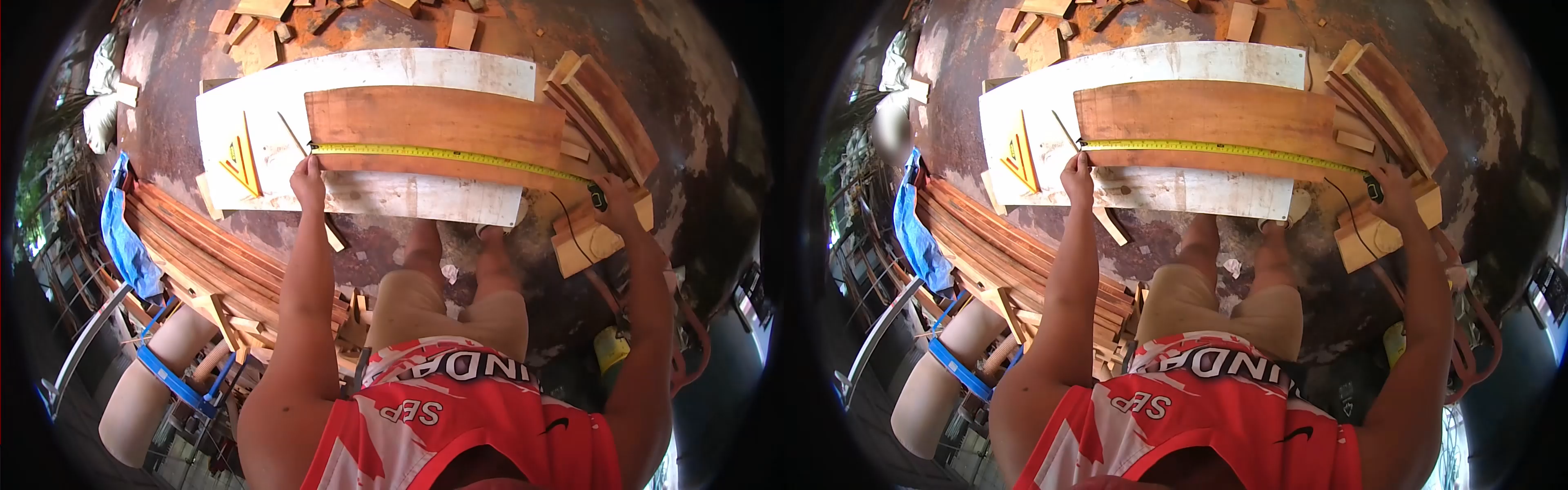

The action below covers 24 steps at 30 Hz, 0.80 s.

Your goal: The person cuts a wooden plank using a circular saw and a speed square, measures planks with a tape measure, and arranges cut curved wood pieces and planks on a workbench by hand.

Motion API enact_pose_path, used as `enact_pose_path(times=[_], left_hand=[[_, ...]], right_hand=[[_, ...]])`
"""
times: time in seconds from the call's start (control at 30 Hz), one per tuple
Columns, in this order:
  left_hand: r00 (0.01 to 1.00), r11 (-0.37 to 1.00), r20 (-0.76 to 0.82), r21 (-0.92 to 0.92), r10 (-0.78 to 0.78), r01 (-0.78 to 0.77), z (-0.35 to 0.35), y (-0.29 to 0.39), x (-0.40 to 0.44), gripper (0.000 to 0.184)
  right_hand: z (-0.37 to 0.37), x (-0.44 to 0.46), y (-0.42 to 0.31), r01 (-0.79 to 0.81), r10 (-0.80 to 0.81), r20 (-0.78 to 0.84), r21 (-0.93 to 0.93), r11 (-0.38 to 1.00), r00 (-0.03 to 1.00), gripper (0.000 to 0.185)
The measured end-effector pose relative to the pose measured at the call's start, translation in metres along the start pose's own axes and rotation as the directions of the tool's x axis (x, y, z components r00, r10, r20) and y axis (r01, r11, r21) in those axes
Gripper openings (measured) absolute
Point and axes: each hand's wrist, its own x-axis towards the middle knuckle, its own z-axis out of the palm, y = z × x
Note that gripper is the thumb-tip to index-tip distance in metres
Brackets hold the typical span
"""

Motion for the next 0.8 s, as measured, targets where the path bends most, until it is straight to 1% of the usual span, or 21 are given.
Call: enact_pose_path(times=[0.03, 0.1, 0.13, 0.17, 0.23, 0.27, 0.3, 0.37, 0.43, 0.5, 0.53, 0.6, 0.63, 0.67, 0.7, 0.8], left_hand=[[1.0, 1.0, 0.003, 0.001, -0.004, 0.004, -0.003, -0.001, -0.006, 0.031], [0.996, 0.996, -0.018, -0.011, -0.085, 0.085, -0.006, 0.0, -0.011, 0.03], [0.998, 0.998, -0.018, -0.04, -0.052, 0.052, -0.007, 0.002, -0.012, 0.03], [1.0, 0.999, 0.006, -0.02, -0.028, 0.028, -0.009, 0.004, -0.011, 0.03], [0.999, 0.998, -0.036, -0.062, -0.009, 0.006, -0.003, 0.016, -0.014, 0.031], [0.999, 1.0, -0.036, -0.021, 0.005, -0.005, -0.003, 0.019, -0.014, 0.032], [0.999, 0.998, 0.028, -0.06, 0.016, -0.014, -0.007, 0.003, -0.006, 0.031], [0.998, 0.998, 0.06, -0.058, 0.004, 0.0, -0.01, -0.007, -0.002, 0.03], [0.997, 0.987, 0.069, -0.156, -0.023, 0.034, -0.009, -0.008, -0.001, 0.029], [0.998, 0.99, -0.006, -0.126, -0.059, 0.058, -0.006, 0.007, -0.01, 0.03], [0.998, 0.985, 0.01, -0.16, -0.061, 0.061, -0.009, -0.004, -0.006, 0.03], [0.998, 0.972, 0.027, -0.227, -0.053, 0.058, -0.01, -0.014, -0.008, 0.031], [0.999, 0.964, 0.028, -0.26, -0.044, 0.05, -0.007, -0.012, -0.012, 0.031], [0.998, 0.976, -0.02, -0.211, -0.061, 0.056, -0.003, -0.011, -0.015, 0.033], [0.997, 0.978, -0.032, -0.2, -0.073, 0.065, -0.002, -0.009, -0.017, 0.035], [0.998, 0.985, -0.032, -0.163, -0.055, 0.049, 0.001, -0.005, -0.016, 0.036]], right_hand=[[0.006, -0.006, 0.0, 0.013, -0.013, 0.012, 0.012, 1.0, 1.0, 0.068], [0.013, -0.01, 0.001, 0.022, -0.023, 0.02, 0.023, 0.999, 1.0, 0.067], [0.016, -0.011, 0.002, 0.019, -0.019, 0.001, 0.018, 1.0, 1.0, 0.067], [0.019, -0.015, 0.003, 0.012, -0.011, -0.015, 0.015, 1.0, 1.0, 0.067], [0.016, -0.014, 0.003, 0.002, -0.002, 0.008, -0.013, 1.0, 1.0, 0.066], [0.014, -0.011, 0.004, -0.001, 0.002, 0.026, -0.042, 0.999, 1.0, 0.066], [0.014, -0.008, 0.003, -0.02, 0.022, 0.027, -0.041, 0.999, 0.999, 0.066], [0.01, -0.009, 0.001, 0.025, -0.026, -0.01, -0.052, 0.998, 1.0, 0.065], [0.003, -0.013, -0.006, -0.017, 0.019, 0.041, -0.048, 0.999, 0.999, 0.065], [0.003, -0.019, -0.006, -0.062, 0.063, 0.084, -0.008, 0.998, 0.995, 0.069], [0.008, -0.023, -0.003, -0.097, 0.098, 0.079, -0.016, 0.995, 0.992, 0.069], [0.019, -0.03, 0.003, -0.056, 0.057, 0.036, -0.018, 0.998, 0.998, 0.072], [0.02, -0.033, 0.003, -0.074, 0.075, 0.034, -0.019, 0.997, 0.997, 0.072], [0.021, -0.034, 0.002, -0.067, 0.068, 0.03, -0.042, 0.997, 0.997, 0.07], [0.022, -0.035, 0.001, -0.057, 0.059, 0.027, -0.063, 0.996, 0.998, 0.069], [0.022, -0.038, -0.001, -0.062, 0.064, 0.033, -0.062, 0.996, 0.997, 0.07]])
